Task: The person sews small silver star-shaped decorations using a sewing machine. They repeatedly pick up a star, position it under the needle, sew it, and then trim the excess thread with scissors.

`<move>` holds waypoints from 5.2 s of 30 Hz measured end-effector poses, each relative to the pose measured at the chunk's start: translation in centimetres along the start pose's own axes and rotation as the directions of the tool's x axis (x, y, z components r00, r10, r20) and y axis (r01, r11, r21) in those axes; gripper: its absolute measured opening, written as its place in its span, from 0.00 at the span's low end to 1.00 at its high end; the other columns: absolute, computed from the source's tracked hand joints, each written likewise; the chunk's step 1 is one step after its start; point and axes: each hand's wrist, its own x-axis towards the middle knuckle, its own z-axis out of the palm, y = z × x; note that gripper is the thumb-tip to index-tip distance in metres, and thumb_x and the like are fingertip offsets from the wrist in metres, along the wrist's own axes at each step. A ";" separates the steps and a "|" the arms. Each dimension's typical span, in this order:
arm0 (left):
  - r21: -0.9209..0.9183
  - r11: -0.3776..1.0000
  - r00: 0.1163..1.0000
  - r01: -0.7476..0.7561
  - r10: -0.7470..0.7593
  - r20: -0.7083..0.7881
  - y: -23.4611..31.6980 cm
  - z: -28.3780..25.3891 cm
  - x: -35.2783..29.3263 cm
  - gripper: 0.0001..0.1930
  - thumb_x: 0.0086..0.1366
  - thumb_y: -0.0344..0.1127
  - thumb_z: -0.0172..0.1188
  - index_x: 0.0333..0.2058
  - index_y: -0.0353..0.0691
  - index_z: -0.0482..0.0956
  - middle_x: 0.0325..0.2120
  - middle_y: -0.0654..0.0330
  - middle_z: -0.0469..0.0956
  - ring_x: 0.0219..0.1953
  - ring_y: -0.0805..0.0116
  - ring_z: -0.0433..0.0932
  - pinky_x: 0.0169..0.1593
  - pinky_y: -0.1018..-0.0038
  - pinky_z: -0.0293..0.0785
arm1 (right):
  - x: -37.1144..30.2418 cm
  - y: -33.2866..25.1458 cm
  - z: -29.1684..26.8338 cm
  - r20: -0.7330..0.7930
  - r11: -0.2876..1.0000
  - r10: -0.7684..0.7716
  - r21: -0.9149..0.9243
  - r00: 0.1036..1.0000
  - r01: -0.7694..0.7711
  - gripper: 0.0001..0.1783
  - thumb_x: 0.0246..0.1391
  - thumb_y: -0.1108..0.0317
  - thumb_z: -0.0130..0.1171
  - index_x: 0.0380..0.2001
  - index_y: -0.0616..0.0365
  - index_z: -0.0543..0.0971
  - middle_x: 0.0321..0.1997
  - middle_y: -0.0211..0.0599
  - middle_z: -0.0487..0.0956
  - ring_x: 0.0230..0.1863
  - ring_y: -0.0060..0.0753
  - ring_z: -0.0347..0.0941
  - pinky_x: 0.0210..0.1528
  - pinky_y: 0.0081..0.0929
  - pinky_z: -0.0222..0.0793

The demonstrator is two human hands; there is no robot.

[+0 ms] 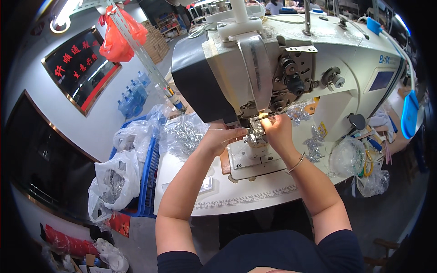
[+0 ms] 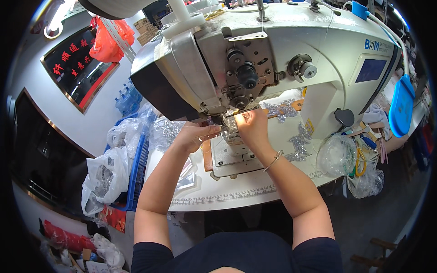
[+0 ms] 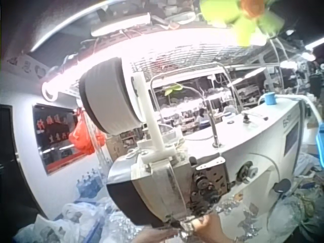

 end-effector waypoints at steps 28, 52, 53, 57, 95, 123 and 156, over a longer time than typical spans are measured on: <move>0.089 0.946 0.941 -0.312 0.321 -0.109 -10.0 3.4 -12.3 0.17 0.51 0.19 0.62 0.41 0.37 0.74 0.38 0.57 0.76 0.40 0.67 0.75 0.44 0.74 0.72 | -14.1 5.0 -11.0 0.263 0.802 -0.206 -0.507 0.942 0.317 0.26 0.34 0.71 0.65 0.43 0.56 0.74 0.44 0.41 0.72 0.49 0.46 0.65 0.51 0.38 0.61; 0.831 0.207 0.550 -0.517 0.823 0.138 -14.8 4.0 -16.3 0.19 0.53 0.21 0.54 0.46 0.39 0.74 0.45 0.56 0.73 0.51 0.59 0.69 0.52 0.67 0.67 | -17.8 -1.0 -2.1 0.514 0.417 0.433 0.615 0.741 -0.670 0.11 0.52 0.66 0.61 0.35 0.60 0.76 0.22 0.23 0.72 0.19 0.12 0.61 0.21 0.12 0.54; 0.650 0.607 0.684 -0.457 0.707 -0.180 -15.3 3.8 -16.8 0.25 0.55 0.20 0.48 0.54 0.35 0.64 0.51 0.52 0.67 0.58 0.59 0.64 0.58 0.63 0.60 | -17.9 -0.7 -2.1 0.512 0.434 0.413 0.617 0.753 -0.657 0.11 0.52 0.66 0.61 0.36 0.60 0.76 0.23 0.23 0.72 0.19 0.12 0.61 0.21 0.12 0.54; -0.251 0.946 0.958 -0.207 0.144 -0.247 -16.5 3.5 -15.4 0.29 0.59 0.41 0.58 0.56 0.37 0.59 0.52 0.59 0.65 0.51 0.68 0.66 0.55 0.69 0.60 | -17.8 -1.2 -1.4 0.515 0.494 0.378 0.591 0.769 -0.638 0.11 0.51 0.69 0.62 0.38 0.60 0.75 0.24 0.23 0.71 0.20 0.12 0.61 0.23 0.13 0.57; -0.522 0.850 0.990 -0.064 -0.013 -0.143 -14.2 6.7 -16.0 0.12 0.58 0.23 0.58 0.42 0.31 0.72 0.34 0.59 0.77 0.35 0.75 0.77 0.39 0.80 0.74 | -17.0 -2.2 -5.3 0.314 0.749 -0.527 -0.268 0.790 0.606 0.13 0.39 0.69 0.65 0.34 0.51 0.80 0.27 0.27 0.76 0.24 0.29 0.71 0.24 0.24 0.68; -0.403 0.913 0.988 -0.065 0.002 -0.157 -14.6 6.5 -15.8 0.10 0.58 0.26 0.59 0.40 0.31 0.74 0.33 0.60 0.77 0.34 0.77 0.76 0.39 0.80 0.73 | -16.9 -1.6 -5.1 0.360 0.794 -0.469 -0.228 0.807 0.563 0.12 0.41 0.70 0.64 0.33 0.52 0.80 0.29 0.30 0.77 0.27 0.32 0.74 0.27 0.26 0.70; -0.140 0.990 0.994 -0.017 0.001 -0.111 -13.7 5.3 -16.3 0.12 0.54 0.23 0.63 0.38 0.33 0.73 0.32 0.60 0.77 0.32 0.78 0.74 0.34 0.83 0.71 | -16.3 -3.0 -6.0 0.539 0.608 -0.511 -0.323 0.669 0.725 0.14 0.39 0.67 0.64 0.35 0.49 0.78 0.29 0.24 0.75 0.24 0.26 0.69 0.23 0.24 0.66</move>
